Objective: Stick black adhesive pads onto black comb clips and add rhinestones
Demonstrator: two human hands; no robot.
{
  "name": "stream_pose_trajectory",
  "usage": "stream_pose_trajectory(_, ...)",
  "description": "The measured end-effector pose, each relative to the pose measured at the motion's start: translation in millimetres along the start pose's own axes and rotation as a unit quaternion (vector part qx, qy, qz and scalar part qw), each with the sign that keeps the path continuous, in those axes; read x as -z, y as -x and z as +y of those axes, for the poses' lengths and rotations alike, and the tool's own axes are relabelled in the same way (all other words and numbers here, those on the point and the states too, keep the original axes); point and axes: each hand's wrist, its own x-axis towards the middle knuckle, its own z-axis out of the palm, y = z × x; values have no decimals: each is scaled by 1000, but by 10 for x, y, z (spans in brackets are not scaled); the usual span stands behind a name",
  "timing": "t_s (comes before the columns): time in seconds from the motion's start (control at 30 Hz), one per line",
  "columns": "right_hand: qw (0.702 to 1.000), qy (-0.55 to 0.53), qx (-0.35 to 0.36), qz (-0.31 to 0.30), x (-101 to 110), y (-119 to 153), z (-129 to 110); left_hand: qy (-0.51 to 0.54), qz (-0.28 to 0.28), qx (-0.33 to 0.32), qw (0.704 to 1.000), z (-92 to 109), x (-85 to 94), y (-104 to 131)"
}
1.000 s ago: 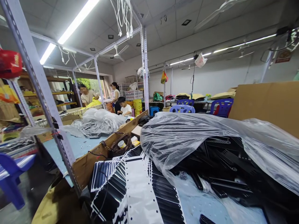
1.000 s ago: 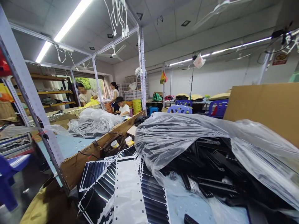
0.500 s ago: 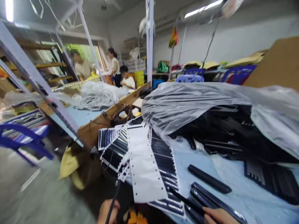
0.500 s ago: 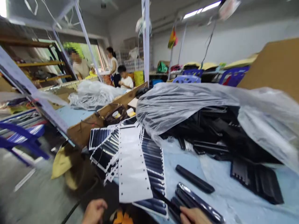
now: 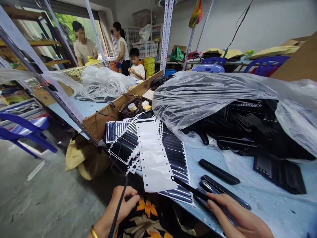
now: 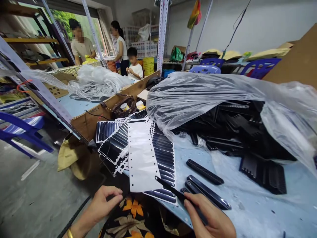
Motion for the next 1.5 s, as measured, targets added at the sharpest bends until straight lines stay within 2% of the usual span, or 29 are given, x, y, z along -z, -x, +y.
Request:
stream_pose_trajectory(0.03, 1000, -2, 5, 7, 6, -24, -22, 115, -48, 6, 992, 108, -13, -12)
stream_pose_trajectory(0.07, 1000, -5, 9, 18, 14, -47, -44, 246, -100, 13, 964, 226, -42, -44)
stream_pose_trajectory(0.1, 999, -5, 12, 30, 27, -68, -66, 359, -153, 18, 920, 350, -85, -95)
stream_pose_trajectory(0.17, 998, -2, 9, 55, 72, -98, -105, 495, -231, 27, 837, 587, -201, -243)
stream_pose_trajectory(0.2, 998, 1, 2, 67, 107, -105, -121, 524, -252, 29, 813, 691, -268, -330)
stream_pose_trajectory(0.27, 996, 4, -16, 92, 194, -100, -143, 545, -277, 32, 791, 863, -409, -507)
stream_pose_trajectory(0.4, 991, 2, -30, 133, 385, -35, -143, 526, -322, 36, 786, 1116, -692, -759)
stream_pose_trajectory(0.5, 985, 22, -37, 164, 497, 32, -116, 481, -352, 26, 803, 1281, -884, -829)
stream_pose_trajectory(0.57, 984, 33, -45, 172, 549, 79, -87, 436, -339, -6, 834, 1361, -965, -865)
stream_pose_trajectory(0.6, 983, 36, -48, 172, 567, 103, -69, 405, -313, -34, 858, 1382, -980, -896)
stream_pose_trajectory(0.67, 983, 37, -54, 169, 581, 150, -25, 311, -200, -118, 922, 1375, -945, -1005)
stream_pose_trajectory(0.7, 984, 37, -59, 166, 577, 172, 1, 237, -117, -169, 949, 1347, -892, -1082)
stream_pose_trajectory(0.73, 984, 38, -65, 164, 564, 192, 29, 148, -26, -220, 964, 1305, -819, -1170)
stream_pose_trajectory(0.77, 984, 37, -71, 162, 543, 210, 58, 48, 53, -261, 963, 1254, -730, -1264)
stream_pose_trajectory(0.8, 984, 36, -75, 159, 515, 226, 86, -53, 101, -287, 951, 1199, -634, -1360)
stream_pose_trajectory(0.83, 984, 34, -77, 156, 483, 238, 114, -142, 124, -297, 936, 1144, -538, -1452)
stream_pose_trajectory(0.9, 985, 27, -73, 152, 412, 254, 158, -271, 124, -288, 910, 1048, -379, -1619)
stream_pose_trajectory(0.97, 986, 21, -73, 147, 350, 257, 183, -338, 124, -276, 891, 976, -294, -1761)
stream_pose_trajectory(1.07, 987, 16, -82, 137, 302, 246, 186, -401, 124, -283, 862, 891, -295, -1927)
stream_pose_trajectory(1.17, 989, 13, -83, 125, 299, 231, 169, -460, 78, -307, 829, 809, -355, -2016)
stream_pose_trajectory(1.37, 989, 17, -85, 121, 266, 273, 222, -506, -44, -356, 784, 721, -403, -1911)
stream_pose_trajectory(1.5, 985, 10, -100, 140, 230, 299, 263, -494, -95, -356, 788, 731, -398, -1751)
